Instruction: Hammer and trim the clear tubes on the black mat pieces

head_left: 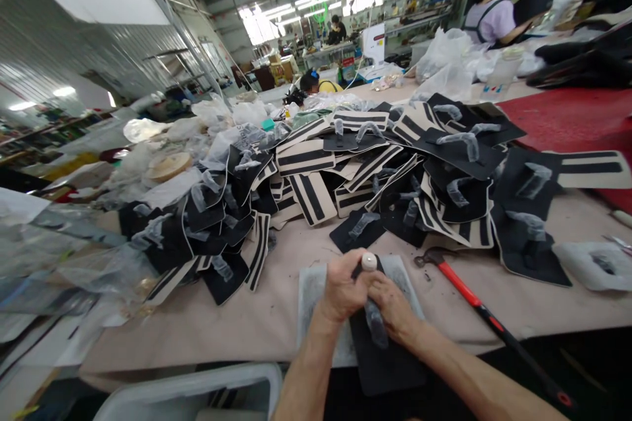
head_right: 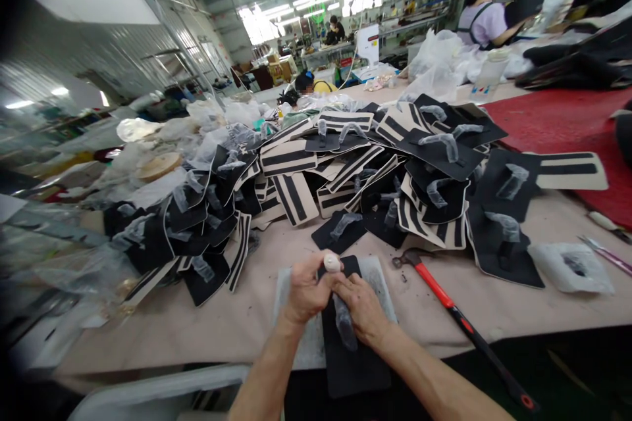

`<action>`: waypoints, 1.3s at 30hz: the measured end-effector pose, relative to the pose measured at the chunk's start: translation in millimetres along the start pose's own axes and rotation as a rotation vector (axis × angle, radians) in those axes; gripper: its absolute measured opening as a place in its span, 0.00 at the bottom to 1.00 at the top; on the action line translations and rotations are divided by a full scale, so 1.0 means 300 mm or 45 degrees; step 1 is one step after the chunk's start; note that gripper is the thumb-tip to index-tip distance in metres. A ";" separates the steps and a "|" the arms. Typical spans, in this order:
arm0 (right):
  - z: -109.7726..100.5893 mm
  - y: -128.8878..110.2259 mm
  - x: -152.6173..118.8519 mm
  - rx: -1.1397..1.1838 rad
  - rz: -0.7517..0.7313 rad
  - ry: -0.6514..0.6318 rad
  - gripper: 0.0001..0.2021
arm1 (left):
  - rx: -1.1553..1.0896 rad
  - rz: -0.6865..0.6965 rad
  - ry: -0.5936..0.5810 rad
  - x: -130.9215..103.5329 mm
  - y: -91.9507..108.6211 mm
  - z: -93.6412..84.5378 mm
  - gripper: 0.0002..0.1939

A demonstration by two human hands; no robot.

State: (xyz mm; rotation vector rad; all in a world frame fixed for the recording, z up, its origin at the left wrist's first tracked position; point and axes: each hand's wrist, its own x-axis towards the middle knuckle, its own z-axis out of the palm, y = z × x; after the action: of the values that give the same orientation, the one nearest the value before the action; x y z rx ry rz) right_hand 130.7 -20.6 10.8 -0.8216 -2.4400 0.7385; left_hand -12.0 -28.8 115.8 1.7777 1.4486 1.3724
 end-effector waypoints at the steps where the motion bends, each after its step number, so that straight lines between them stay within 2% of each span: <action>1: -0.006 -0.002 -0.002 -0.019 -0.020 -0.025 0.15 | -0.049 0.069 0.056 0.034 0.052 -0.040 0.07; 3: -0.031 -0.008 -0.006 -0.115 -0.030 -0.071 0.17 | -0.158 0.128 0.297 0.086 0.129 -0.108 0.09; 5: -0.073 -0.016 -0.004 -0.295 0.025 -0.068 0.20 | -0.254 0.059 0.475 0.101 0.142 -0.146 0.10; 7: -0.128 -0.024 0.002 -0.490 0.187 -0.035 0.19 | -0.295 -0.088 0.585 0.079 0.093 -0.152 0.11; 9: -0.178 -0.033 0.008 -0.591 0.351 -0.014 0.16 | -0.303 -0.258 0.688 0.033 0.012 -0.133 0.13; 12: -0.203 -0.051 -0.005 -0.511 0.476 -0.014 0.16 | -0.336 -0.477 0.773 -0.040 -0.103 -0.088 0.15; 15: -0.154 -0.074 -0.046 -0.323 0.598 -0.022 0.28 | -0.413 -0.599 0.716 -0.075 -0.175 -0.041 0.15; 17: -0.104 -0.088 -0.075 -0.229 0.648 -0.027 0.31 | -0.497 -0.628 0.683 -0.078 -0.204 -0.010 0.15; 20: -0.051 -0.105 -0.095 -0.160 0.648 -0.007 0.29 | -0.638 -0.657 0.636 -0.067 -0.232 0.039 0.17; 22: -0.040 -0.109 -0.094 -0.130 0.649 -0.005 0.27 | -0.705 -0.667 0.569 -0.056 -0.242 0.075 0.18; 27: -0.063 -0.073 -0.084 -0.085 0.700 -0.055 0.20 | -0.747 -0.663 0.350 -0.043 -0.268 0.176 0.15; 29: -0.072 -0.046 -0.082 -0.067 0.707 -0.059 0.17 | -0.748 -0.668 0.306 -0.048 -0.285 0.207 0.14; 34: -0.073 -0.001 -0.044 -0.043 0.588 0.003 0.17 | -0.695 -0.653 0.318 -0.065 -0.322 0.228 0.14; 39: -0.071 0.005 -0.008 -0.121 0.610 -0.042 0.15 | -0.678 -0.691 0.376 -0.067 -0.330 0.210 0.17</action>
State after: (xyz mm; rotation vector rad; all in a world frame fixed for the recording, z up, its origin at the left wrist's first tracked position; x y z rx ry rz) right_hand 145.2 -14.0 25.3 -1.4704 -2.3403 0.8073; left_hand 0.8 0.3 0.8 0.8034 1.3896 1.5585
